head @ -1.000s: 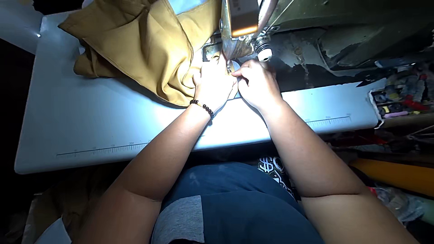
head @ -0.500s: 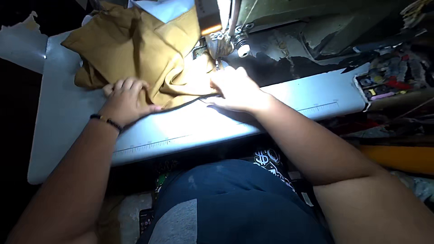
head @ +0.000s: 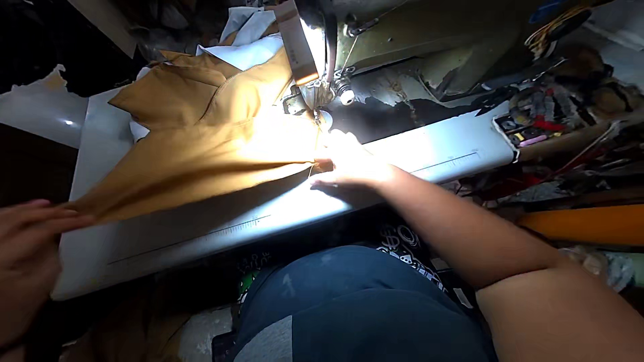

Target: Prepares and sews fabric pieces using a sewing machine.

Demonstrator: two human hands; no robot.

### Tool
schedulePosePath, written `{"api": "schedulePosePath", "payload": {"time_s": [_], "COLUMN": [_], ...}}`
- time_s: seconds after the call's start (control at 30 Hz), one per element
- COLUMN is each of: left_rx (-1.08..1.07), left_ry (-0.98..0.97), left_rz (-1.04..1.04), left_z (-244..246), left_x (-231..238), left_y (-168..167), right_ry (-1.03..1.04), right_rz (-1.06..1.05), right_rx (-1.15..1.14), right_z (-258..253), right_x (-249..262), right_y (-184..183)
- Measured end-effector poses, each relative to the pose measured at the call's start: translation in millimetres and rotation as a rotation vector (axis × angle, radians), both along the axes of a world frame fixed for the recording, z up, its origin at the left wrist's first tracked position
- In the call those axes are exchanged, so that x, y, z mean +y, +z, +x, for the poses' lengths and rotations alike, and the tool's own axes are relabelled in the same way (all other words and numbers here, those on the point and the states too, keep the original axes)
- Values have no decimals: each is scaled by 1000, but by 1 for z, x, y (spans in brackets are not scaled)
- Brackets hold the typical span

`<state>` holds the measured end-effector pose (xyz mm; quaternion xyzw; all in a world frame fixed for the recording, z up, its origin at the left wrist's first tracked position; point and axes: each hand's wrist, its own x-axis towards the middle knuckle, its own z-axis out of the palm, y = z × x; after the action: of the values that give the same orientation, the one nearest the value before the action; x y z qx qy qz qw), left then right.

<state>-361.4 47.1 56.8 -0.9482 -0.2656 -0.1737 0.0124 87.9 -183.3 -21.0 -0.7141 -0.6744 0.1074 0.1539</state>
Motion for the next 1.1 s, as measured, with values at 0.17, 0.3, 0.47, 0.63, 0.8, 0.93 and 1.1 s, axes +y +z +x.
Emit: {"api": "schedulePosePath", "payload": {"time_s": [0.17, 0.3, 0.47, 0.63, 0.8, 0.93, 1.1], "left_rx": [465, 63, 113, -95, -63, -107, -110], "left_ry": [412, -364, -568, -448, -425, -461, -622], "left_rz": [-83, -180, -312, -433, -486, -401, -323], "left_z": [94, 260, 352, 317, 312, 313, 318], "left_x": [-5, -101, -113, -125, -126, -124, -121], "left_y": [-1, -22, -90, -103, -97, -104, -109], "right_ry": [-188, -155, -7, -287, -556, -493, -569], "right_rz": [352, 98, -73, 264, 220, 206, 332], "right_rx": [-119, -261, -424, 391, 373, 210, 290], "right_z": [-53, -44, -4, 11, 4, -8, -11], "right_x": [-31, -39, -50, -58, -37, -31, -34], "right_y": [-31, -1, 24, 6, -3, -4, -8]}}
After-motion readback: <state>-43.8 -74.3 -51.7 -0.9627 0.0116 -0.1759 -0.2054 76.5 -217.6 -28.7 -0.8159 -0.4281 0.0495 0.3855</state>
